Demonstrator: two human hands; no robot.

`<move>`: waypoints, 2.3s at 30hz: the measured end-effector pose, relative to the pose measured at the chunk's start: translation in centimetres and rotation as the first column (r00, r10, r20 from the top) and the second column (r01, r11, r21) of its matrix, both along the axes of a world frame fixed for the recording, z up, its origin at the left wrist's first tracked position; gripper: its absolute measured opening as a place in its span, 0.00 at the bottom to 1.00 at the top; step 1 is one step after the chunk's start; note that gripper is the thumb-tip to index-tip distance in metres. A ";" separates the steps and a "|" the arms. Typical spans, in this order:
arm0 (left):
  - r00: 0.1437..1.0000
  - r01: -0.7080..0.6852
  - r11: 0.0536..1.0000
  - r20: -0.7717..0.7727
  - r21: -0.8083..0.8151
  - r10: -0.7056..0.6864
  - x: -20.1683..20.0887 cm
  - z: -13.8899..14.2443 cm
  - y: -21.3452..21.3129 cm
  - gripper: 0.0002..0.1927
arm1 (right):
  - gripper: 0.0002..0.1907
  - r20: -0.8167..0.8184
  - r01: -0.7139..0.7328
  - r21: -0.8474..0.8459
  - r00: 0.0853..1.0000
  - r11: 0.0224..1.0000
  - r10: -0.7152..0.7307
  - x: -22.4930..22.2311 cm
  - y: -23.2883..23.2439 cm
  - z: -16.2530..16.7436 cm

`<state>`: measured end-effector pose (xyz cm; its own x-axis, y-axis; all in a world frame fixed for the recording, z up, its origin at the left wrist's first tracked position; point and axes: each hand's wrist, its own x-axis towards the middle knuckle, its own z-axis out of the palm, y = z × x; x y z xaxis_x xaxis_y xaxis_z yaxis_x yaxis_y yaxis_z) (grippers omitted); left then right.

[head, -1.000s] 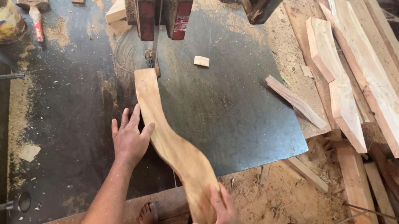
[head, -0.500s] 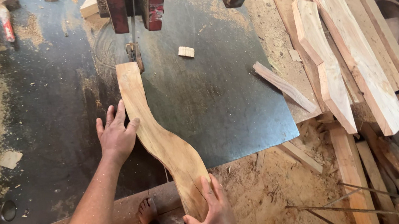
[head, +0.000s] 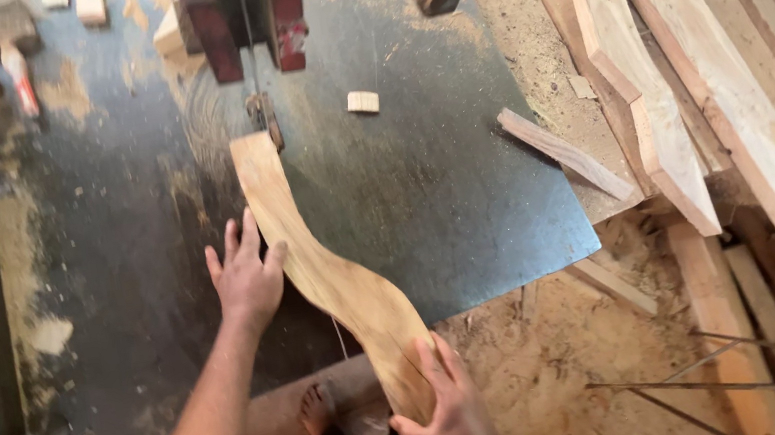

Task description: The person uses a bandsaw to cut a curved wooden plank, guiding it along a marked line with both hands. The person repeatedly repositions the plank to follow the curve and removes offcuts as the cut progresses.

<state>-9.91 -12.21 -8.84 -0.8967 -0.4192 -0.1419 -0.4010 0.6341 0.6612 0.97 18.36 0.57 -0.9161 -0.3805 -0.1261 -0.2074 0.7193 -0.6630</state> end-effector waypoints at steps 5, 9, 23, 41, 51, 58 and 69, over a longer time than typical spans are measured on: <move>1.000 -0.014 0.999 -0.005 0.047 0.015 -0.5 -0.2 0.3 0.39 | 0.56 0.029 -0.003 0.070 1.000 0.998 0.001 -0.6 0.4 0.0; 0.999 -0.024 1.000 0.029 -0.013 0.024 -1.2 -0.6 0.2 0.39 | 0.56 0.005 -0.002 0.059 1.000 0.998 0.001 -1.4 0.2 -0.1; 0.998 -0.029 0.998 0.050 0.049 0.027 -2.1 -0.5 -0.2 0.38 | 0.58 0.044 -0.010 0.105 0.999 0.994 0.006 -2.2 -0.2 -0.3; 0.998 -0.028 0.997 0.049 0.070 0.025 -3.0 -0.8 -0.8 0.38 | 0.58 0.038 -0.014 0.108 0.999 0.994 0.010 -2.9 -0.7 -0.4; 1.000 -0.021 0.994 0.020 0.105 0.018 -3.4 -0.9 -1.1 0.38 | 0.58 0.056 -0.008 0.128 0.998 0.992 0.001 -2.9 -1.0 -0.5; 1.000 -0.024 0.993 0.015 0.119 0.023 -3.7 -0.8 -1.2 0.38 | 0.57 -0.014 -0.010 0.080 1.000 0.997 0.011 -2.8 -1.1 -0.8; 0.999 -0.047 0.989 0.016 0.142 0.045 -4.7 -1.0 -1.8 0.37 | 0.56 0.009 -0.002 0.109 1.000 0.994 0.001 -2.9 -2.2 -0.7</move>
